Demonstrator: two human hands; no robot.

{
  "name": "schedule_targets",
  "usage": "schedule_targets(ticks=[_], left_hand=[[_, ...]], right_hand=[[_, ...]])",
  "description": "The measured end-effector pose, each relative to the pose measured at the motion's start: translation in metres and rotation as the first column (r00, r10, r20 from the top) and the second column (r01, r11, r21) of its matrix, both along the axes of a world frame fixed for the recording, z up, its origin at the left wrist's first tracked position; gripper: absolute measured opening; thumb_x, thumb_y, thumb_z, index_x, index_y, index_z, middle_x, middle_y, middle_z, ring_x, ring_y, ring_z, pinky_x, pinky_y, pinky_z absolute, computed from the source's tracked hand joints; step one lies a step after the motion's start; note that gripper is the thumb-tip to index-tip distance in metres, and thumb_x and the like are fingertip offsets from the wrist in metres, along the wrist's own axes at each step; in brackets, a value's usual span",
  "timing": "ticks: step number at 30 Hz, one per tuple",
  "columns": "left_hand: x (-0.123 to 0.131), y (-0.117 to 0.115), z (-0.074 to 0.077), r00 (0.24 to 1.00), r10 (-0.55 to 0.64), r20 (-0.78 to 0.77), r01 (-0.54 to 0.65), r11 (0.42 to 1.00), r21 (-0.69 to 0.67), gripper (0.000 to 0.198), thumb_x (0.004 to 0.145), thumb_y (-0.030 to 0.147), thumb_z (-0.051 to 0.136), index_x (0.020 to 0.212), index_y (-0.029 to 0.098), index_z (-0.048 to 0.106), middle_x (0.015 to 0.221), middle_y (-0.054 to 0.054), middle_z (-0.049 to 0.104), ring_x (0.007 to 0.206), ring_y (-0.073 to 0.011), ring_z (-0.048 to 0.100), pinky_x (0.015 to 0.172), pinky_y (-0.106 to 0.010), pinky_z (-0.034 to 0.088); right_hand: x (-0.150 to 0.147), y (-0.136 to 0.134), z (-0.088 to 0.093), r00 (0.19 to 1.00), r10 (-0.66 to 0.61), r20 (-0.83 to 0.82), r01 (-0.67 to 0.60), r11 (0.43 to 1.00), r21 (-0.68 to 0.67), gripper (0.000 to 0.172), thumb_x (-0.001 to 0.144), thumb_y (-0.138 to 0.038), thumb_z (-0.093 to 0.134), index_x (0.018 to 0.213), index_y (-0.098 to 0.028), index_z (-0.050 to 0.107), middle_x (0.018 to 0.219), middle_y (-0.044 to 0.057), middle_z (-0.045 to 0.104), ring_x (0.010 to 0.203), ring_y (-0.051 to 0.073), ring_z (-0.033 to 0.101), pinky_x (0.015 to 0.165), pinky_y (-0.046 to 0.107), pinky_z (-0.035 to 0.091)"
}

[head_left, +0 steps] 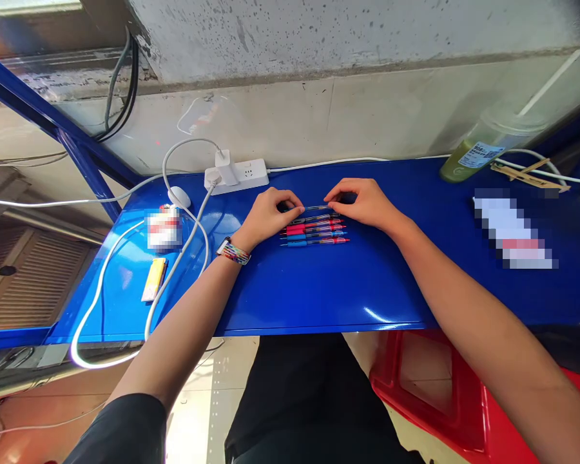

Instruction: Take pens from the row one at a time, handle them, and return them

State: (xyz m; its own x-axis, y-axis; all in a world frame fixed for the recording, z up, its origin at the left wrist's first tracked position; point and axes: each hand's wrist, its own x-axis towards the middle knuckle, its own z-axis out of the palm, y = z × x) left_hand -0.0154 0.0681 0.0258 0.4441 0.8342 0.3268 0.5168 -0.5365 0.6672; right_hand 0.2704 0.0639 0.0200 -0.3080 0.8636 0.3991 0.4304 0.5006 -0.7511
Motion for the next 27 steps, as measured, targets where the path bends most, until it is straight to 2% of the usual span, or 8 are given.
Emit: schedule_targets(ticks=[3, 7, 14, 18, 21, 24, 27], left_hand=[[0.001, 0.0, 0.001, 0.999, -0.02, -0.032, 0.02, 1.0, 0.02, 0.011, 0.097, 0.032, 0.078, 0.096, 0.026, 0.087, 0.094, -0.004, 0.086, 0.1, -0.0271, 0.072, 0.099, -0.045, 0.051], [0.002, 0.002, 0.0, 0.997, -0.065, -0.043, 0.068, 0.996, 0.065, 0.008, 0.094, 0.029, 0.078, 0.093, 0.025, 0.085, 0.092, -0.003, 0.085, 0.094, -0.0253, 0.073, 0.106, -0.049, 0.051], [0.001, 0.003, 0.0, 0.993, -0.071, -0.094, 0.078, 0.995, 0.068, 0.009, 0.095, 0.026, 0.075, 0.092, 0.026, 0.083, 0.092, -0.002, 0.084, 0.096, -0.0258, 0.073, 0.111, -0.051, 0.051], [0.003, 0.0, 0.002, 0.994, -0.044, -0.097, 0.05, 0.997, 0.063, 0.013, 0.099, 0.028, 0.07, 0.095, 0.024, 0.082, 0.098, -0.004, 0.085, 0.099, -0.0266, 0.073, 0.11, -0.05, 0.051], [0.007, -0.004, 0.0, 0.999, 0.009, -0.031, -0.008, 0.999, 0.033, 0.018, 0.105, 0.033, 0.067, 0.099, 0.024, 0.081, 0.107, -0.006, 0.085, 0.104, -0.0272, 0.072, 0.107, -0.048, 0.052], [0.015, -0.008, -0.004, 0.989, 0.071, 0.127, -0.063, 0.996, -0.062, 0.019, 0.107, 0.035, 0.064, 0.104, 0.024, 0.079, 0.112, -0.007, 0.084, 0.107, -0.0263, 0.072, 0.101, -0.044, 0.053], [0.025, -0.011, -0.007, 0.948, 0.117, 0.296, -0.068, 0.983, -0.17, 0.018, 0.108, 0.033, 0.063, 0.102, 0.023, 0.077, 0.109, -0.007, 0.083, 0.105, -0.0245, 0.073, 0.098, -0.039, 0.055]], right_hand=[[0.001, -0.001, 0.0, 0.999, -0.003, 0.053, 0.003, 1.0, 0.013, 0.013, 0.086, -0.024, 0.08, 0.093, -0.027, 0.09, 0.095, 0.005, 0.084, 0.085, 0.024, 0.076, 0.084, 0.041, 0.063], [0.001, -0.001, 0.0, 0.994, -0.004, 0.105, 0.002, 1.0, 0.015, 0.013, 0.086, -0.021, 0.079, 0.091, -0.026, 0.089, 0.093, 0.005, 0.083, 0.082, 0.024, 0.075, 0.082, 0.04, 0.061], [-0.001, -0.006, 0.003, 0.987, -0.013, 0.16, 0.008, 0.999, 0.035, 0.014, 0.088, -0.02, 0.076, 0.088, -0.026, 0.088, 0.093, 0.005, 0.082, 0.083, 0.023, 0.074, 0.079, 0.039, 0.059], [-0.003, -0.005, 0.002, 0.987, -0.035, 0.16, 0.031, 0.999, 0.026, 0.013, 0.088, -0.021, 0.077, 0.089, -0.026, 0.089, 0.091, 0.005, 0.082, 0.078, 0.022, 0.071, 0.078, 0.04, 0.058], [-0.008, -0.003, -0.002, 0.985, -0.14, 0.101, 0.138, 0.99, 0.029, 0.014, 0.091, -0.024, 0.076, 0.09, -0.025, 0.089, 0.094, 0.006, 0.082, 0.079, 0.023, 0.071, 0.078, 0.041, 0.058], [-0.021, -0.003, -0.009, 0.958, -0.28, -0.067, 0.28, 0.96, -0.015, 0.016, 0.095, -0.028, 0.073, 0.092, -0.026, 0.088, 0.098, 0.007, 0.084, 0.088, 0.025, 0.073, 0.085, 0.043, 0.06], [-0.036, -0.006, -0.015, 0.903, -0.307, -0.301, 0.268, 0.949, -0.164, 0.018, 0.095, -0.031, 0.07, 0.094, -0.027, 0.087, 0.1, 0.006, 0.085, 0.098, 0.027, 0.077, 0.093, 0.044, 0.063]])
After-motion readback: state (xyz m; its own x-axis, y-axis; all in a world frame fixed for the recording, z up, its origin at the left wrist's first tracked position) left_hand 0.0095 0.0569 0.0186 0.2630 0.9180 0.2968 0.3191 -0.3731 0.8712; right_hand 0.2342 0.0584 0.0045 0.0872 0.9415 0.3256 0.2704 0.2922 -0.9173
